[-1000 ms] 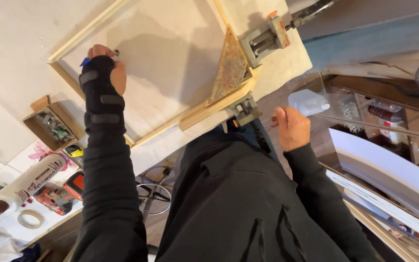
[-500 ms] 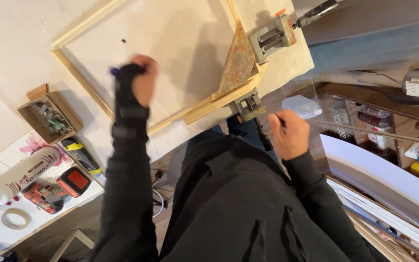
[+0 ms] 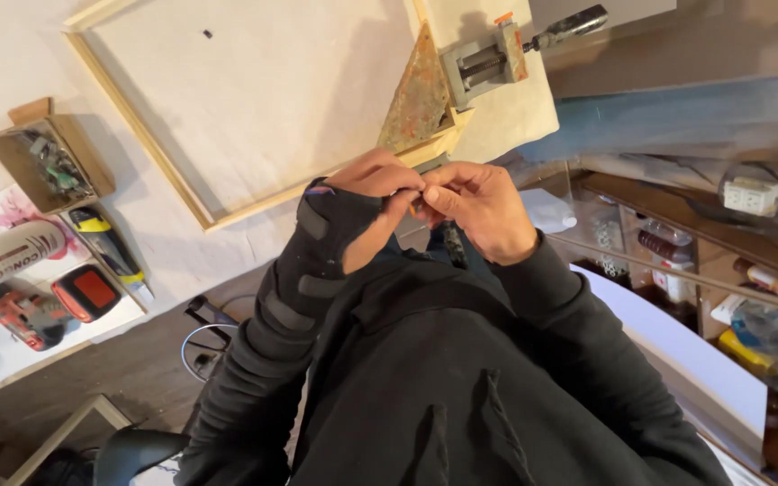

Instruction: Assembling the corners of a wooden picture frame using wood glue, corner clamps, and a hammer with nails.

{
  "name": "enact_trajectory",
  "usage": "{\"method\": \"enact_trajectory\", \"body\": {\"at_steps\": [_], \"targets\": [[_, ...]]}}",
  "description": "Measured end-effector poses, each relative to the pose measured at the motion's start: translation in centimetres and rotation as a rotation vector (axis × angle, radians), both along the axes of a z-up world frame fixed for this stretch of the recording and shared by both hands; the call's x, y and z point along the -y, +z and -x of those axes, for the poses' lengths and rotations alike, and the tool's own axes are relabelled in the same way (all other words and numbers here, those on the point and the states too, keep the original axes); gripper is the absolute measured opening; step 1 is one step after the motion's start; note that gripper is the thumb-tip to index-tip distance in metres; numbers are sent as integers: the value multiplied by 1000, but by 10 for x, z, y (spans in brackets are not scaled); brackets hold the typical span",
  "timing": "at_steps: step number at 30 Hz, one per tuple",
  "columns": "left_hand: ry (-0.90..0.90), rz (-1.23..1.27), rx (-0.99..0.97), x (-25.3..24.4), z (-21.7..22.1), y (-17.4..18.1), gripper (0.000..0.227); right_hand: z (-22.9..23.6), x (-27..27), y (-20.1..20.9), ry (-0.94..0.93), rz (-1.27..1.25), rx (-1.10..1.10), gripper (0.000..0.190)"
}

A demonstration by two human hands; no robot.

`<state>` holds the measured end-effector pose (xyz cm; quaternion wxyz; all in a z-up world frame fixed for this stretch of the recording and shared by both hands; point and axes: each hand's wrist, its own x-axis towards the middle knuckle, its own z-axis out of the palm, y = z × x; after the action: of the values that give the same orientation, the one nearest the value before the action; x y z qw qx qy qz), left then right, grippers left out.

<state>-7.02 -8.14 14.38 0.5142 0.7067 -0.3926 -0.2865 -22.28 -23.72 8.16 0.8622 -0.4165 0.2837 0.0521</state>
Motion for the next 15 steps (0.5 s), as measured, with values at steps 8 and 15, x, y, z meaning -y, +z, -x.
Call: {"method": "enact_trajectory", "body": {"at_steps": [8, 15], "targets": [[142, -152, 134, 47, 62, 8, 9, 45, 41, -4, 56, 63, -4, 17], [244, -129, 33, 75, 104, 14, 12, 74, 72, -12, -2, -117, 130, 13]]}}
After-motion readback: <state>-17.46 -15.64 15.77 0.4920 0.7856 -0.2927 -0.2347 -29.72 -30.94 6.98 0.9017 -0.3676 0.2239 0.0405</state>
